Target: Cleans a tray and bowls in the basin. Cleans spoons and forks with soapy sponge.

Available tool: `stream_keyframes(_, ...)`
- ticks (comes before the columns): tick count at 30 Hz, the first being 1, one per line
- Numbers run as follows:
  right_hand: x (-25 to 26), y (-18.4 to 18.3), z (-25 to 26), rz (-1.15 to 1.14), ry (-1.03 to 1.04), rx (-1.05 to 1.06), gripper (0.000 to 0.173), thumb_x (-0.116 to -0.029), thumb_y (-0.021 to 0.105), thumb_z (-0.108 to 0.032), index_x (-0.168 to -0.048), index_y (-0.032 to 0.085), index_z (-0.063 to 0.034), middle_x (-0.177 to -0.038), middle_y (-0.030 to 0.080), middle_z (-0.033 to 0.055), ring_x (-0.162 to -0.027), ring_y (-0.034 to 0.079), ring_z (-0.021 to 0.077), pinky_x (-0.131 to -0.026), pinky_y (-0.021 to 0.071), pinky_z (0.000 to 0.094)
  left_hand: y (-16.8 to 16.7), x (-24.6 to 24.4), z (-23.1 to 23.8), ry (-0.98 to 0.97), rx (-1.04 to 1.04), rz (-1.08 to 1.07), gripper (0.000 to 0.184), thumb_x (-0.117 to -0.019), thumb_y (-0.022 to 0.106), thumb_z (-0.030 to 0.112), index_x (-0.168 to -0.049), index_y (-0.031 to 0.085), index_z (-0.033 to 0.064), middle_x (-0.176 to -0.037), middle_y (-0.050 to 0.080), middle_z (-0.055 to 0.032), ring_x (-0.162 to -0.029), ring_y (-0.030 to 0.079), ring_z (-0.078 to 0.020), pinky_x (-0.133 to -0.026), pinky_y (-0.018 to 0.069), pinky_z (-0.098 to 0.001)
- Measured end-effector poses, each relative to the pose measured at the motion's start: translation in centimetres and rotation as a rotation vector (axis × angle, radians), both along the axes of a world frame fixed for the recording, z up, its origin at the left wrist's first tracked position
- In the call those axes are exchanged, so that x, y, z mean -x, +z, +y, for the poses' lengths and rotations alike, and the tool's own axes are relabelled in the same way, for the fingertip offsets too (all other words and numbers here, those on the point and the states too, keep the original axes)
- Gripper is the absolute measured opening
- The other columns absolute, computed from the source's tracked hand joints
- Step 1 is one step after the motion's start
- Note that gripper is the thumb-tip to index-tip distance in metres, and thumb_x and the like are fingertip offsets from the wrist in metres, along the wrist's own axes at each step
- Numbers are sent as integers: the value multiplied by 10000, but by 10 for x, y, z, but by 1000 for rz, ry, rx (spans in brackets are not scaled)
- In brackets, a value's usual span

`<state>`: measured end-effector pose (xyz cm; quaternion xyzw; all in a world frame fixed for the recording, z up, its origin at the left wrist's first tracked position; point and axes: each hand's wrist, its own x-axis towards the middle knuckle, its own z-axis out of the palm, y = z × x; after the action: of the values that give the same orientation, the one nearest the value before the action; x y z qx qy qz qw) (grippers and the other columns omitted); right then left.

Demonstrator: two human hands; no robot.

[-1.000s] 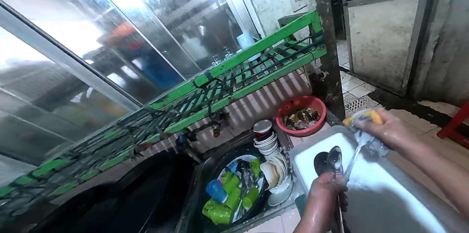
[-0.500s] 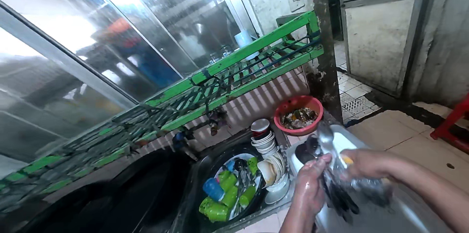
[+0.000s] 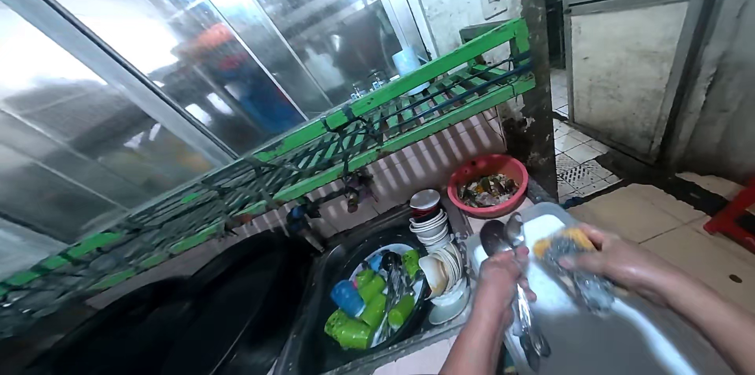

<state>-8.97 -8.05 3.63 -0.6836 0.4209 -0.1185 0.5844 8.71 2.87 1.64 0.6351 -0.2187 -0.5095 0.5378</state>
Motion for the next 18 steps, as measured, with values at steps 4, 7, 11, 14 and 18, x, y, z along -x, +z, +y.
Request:
stream_keyframes(4,-9,9,-3,-143,-178,-26,507,-862,808,-71,-1329,609,-75,-1192,670,171,-1031,683,262,-902,568,450,6,31,0,-181,-71,-106,231,-1047,583,146,-1201,608,-25,-764,590,-31,-559,562,-91,-540,517,-243)
stream_keyframes(7,-12,-6,3,-263,-299,-77,514,-884,777,-61,-1358,579,-57,-1172,678,178,-1005,696,257,-877,583,439,14,35,0,-88,-27,-48,308,-1038,556,56,-1323,568,-60,-860,612,-84,-575,576,-105,-537,527,-242)
stream_keyframes(11,-15,-17,4,-99,-117,18,587,-911,775,-242,-1426,533,-101,-1271,645,178,-1142,653,284,-987,533,490,15,38,3,-94,-67,-167,158,-1036,530,34,-1133,628,-42,-665,552,-23,-514,526,-80,-502,473,-222)
stream_keyframes(14,-17,-10,-9,69,-180,191,611,-927,774,-298,-1447,543,-74,-1363,599,236,-1248,587,379,-1064,438,590,14,43,7,-122,-136,-154,334,-1069,509,80,-1385,568,-11,-768,560,-37,-525,505,-81,-493,456,-225)
stream_keyframes(18,-23,-12,4,120,20,239,578,-966,710,-336,-1449,518,-82,-1347,602,232,-1248,587,377,-1066,444,575,16,37,9,-106,-130,-182,258,-1064,511,80,-1280,603,-26,-739,556,-34,-518,504,-81,-489,454,-226)
